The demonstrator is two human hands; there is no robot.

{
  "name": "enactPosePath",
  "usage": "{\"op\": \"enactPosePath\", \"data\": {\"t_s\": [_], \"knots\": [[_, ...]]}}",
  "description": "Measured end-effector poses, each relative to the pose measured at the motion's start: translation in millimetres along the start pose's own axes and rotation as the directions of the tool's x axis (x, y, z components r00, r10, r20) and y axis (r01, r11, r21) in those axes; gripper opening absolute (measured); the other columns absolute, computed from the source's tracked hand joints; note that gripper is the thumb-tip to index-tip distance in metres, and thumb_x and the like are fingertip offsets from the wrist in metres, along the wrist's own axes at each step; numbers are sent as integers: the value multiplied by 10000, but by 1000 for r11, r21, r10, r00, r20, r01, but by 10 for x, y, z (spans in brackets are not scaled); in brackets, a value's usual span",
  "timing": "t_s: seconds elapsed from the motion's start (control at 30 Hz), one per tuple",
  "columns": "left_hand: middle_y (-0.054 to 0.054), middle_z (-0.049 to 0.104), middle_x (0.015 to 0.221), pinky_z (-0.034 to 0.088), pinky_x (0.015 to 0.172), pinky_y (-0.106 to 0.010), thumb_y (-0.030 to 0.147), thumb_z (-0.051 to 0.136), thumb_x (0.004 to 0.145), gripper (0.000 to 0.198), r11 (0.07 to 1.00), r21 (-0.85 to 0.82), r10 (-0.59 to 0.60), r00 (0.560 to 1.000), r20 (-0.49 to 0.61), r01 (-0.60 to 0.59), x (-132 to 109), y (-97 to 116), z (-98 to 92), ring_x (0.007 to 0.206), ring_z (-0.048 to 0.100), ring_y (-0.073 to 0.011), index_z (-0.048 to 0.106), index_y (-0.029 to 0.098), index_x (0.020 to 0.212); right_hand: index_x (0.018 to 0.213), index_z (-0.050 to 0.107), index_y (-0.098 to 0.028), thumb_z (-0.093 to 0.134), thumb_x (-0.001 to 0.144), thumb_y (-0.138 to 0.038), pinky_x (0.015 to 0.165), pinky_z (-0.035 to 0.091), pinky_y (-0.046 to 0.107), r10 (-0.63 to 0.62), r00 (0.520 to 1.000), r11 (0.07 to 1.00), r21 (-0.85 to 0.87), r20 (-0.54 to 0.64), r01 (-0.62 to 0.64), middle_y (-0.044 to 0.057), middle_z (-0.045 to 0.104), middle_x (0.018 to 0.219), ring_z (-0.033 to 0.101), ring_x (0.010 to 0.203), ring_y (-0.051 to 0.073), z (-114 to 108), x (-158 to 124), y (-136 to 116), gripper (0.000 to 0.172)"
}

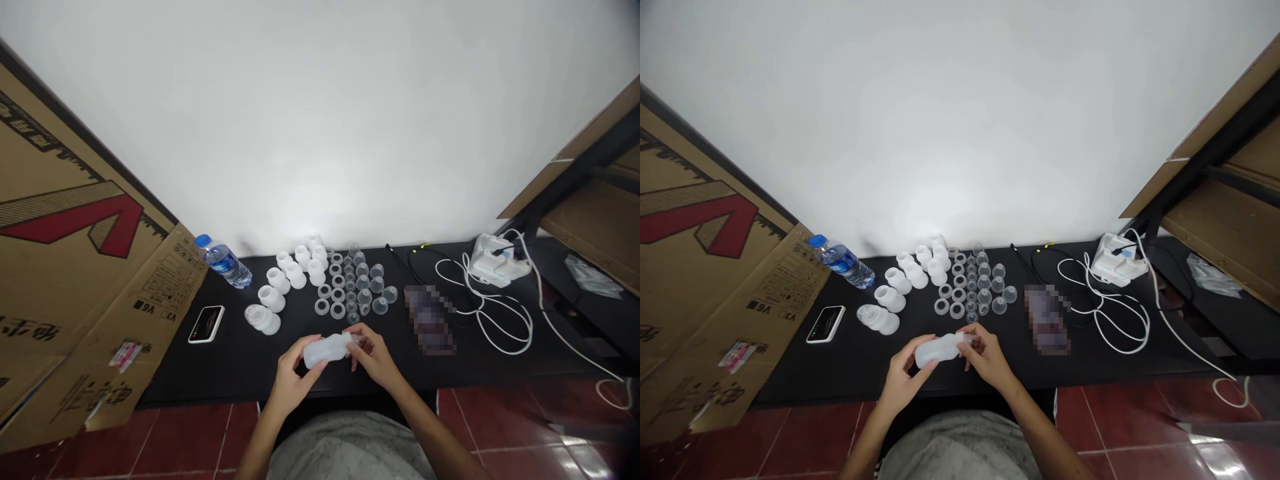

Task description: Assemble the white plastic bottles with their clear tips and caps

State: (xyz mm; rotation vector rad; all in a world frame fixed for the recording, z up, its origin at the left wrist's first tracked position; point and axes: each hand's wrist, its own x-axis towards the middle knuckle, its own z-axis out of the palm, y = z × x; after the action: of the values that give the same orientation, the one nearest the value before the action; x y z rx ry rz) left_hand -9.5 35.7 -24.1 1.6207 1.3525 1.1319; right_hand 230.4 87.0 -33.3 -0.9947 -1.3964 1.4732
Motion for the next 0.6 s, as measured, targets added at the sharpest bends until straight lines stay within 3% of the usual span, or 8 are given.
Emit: {"op": "enactPosePath", "data": {"t_s": [0.1, 0.27, 0.37, 0.47, 0.6], "knots": [[-148, 749, 1359, 606, 1081, -493, 341, 776, 972, 380, 993, 56, 104, 995, -1, -104, 6, -22, 13, 1260, 726, -322, 710, 235, 1331, 1063, 659, -206, 715, 963, -646, 413, 530, 226, 61, 998, 998, 14, -5, -61, -31, 695, 672, 610, 423, 123, -4, 12, -1, 454], [-118, 743, 1370, 588, 1104, -498, 178, 708, 1008, 378, 931, 159, 330, 944, 18, -329, 10, 60, 48, 1304, 696, -303, 678, 295, 1366, 964, 613, -215, 724, 922, -703, 365, 499, 219, 116, 993, 989, 96, -10, -114, -49, 659, 579, 578, 366, 127, -1, 50, 14, 503], [-127, 706, 1426, 573, 1122, -481, 188, 705, 1009, 399, 943, 190, 268, 961, 60, -275, 29, 154, 20, 1335, 676, -302, 651, 290, 1391, 958, 631, -218, 774, 875, -698, 367, 506, 225, 111, 994, 987, 123, -20, -107, -49, 649, 585, 567, 386, 125, -2, 44, -8, 508], [-128, 687, 1460, 565, 1130, -457, 234, 707, 1010, 446, 965, 185, 161, 977, 140, -186, 52, 208, -34, 1335, 678, -299, 625, 289, 1444, 1106, 690, -214, 861, 833, -604, 397, 511, 214, 70, 997, 994, 89, -30, -67, -49, 662, 641, 582, 445, 119, -10, 16, -41, 506], [-101, 728, 1411, 581, 1109, -414, 254, 738, 991, 472, 972, 159, 148, 978, 148, -171, 49, 159, -37, 1287, 711, -286, 641, 299, 1451, 1168, 688, -203, 836, 879, -578, 399, 464, 199, 76, 997, 995, 66, 27, -78, -59, 661, 611, 539, 403, 95, -31, 0, -53, 497]]}}
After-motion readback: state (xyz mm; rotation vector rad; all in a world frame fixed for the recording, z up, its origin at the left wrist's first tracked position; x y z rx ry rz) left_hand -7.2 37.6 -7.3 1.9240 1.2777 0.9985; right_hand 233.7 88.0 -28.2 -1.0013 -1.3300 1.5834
